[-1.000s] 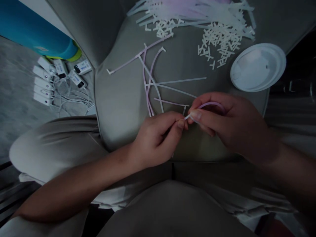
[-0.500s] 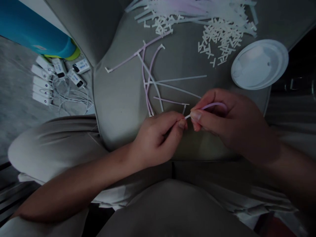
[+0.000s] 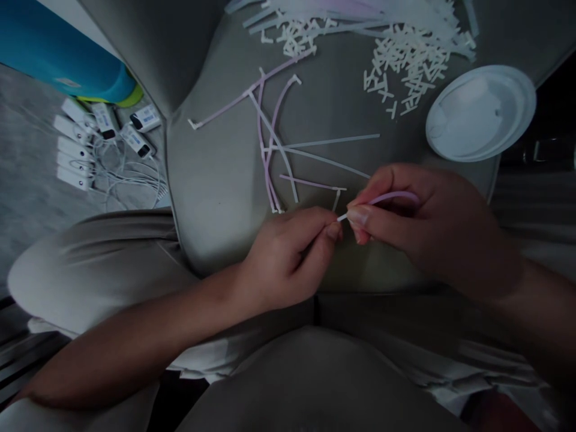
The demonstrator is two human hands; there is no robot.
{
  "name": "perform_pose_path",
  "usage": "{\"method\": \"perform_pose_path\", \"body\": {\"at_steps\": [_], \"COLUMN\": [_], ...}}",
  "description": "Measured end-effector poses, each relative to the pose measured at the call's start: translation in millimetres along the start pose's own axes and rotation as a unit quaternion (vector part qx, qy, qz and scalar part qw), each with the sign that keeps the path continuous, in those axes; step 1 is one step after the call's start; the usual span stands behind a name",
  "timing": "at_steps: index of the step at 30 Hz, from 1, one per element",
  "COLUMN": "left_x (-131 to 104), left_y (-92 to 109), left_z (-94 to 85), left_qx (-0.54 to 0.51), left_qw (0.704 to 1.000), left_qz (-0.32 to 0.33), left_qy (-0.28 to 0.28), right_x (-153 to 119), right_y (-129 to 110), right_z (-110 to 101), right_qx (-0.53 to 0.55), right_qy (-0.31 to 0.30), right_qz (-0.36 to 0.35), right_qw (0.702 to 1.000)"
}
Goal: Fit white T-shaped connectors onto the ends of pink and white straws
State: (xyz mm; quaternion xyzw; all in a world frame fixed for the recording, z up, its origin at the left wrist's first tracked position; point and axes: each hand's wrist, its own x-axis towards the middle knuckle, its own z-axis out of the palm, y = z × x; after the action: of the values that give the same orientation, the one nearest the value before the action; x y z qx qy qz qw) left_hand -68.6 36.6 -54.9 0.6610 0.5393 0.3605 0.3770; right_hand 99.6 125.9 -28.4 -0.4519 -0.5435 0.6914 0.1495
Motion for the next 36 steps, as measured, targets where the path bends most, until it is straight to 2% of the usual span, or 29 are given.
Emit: {"method": "perform_pose_path", "body": {"at_steps": [10,19,28,36], "left_x": [3,2,2,2], "left_y": [2,2,2,4], "left_z": [-1.5,-3.7,-5.0,-6.0], "left_qx": [-0.007,0.001,0.001,-0.01], "left_qw": [1.0,1.0,1.0,1.0], "left_qz": [0.009,0.007,0.006,0.006], "left_qy": [0.019,0.006,-0.002,-0.006], "right_x": [-1,-2,1,-2], "right_y": [2,3,13,14], "right_z": [1,3,4,4], "right_qx": [0.002,0.037,0.118,0.134], "right_qy": [0.014,0.008,-0.014,-0.015], "right_qz": [-0.002,0.004,0.003,-0.01], "right_qw": [1.0,0.999,0.993,0.991]}}
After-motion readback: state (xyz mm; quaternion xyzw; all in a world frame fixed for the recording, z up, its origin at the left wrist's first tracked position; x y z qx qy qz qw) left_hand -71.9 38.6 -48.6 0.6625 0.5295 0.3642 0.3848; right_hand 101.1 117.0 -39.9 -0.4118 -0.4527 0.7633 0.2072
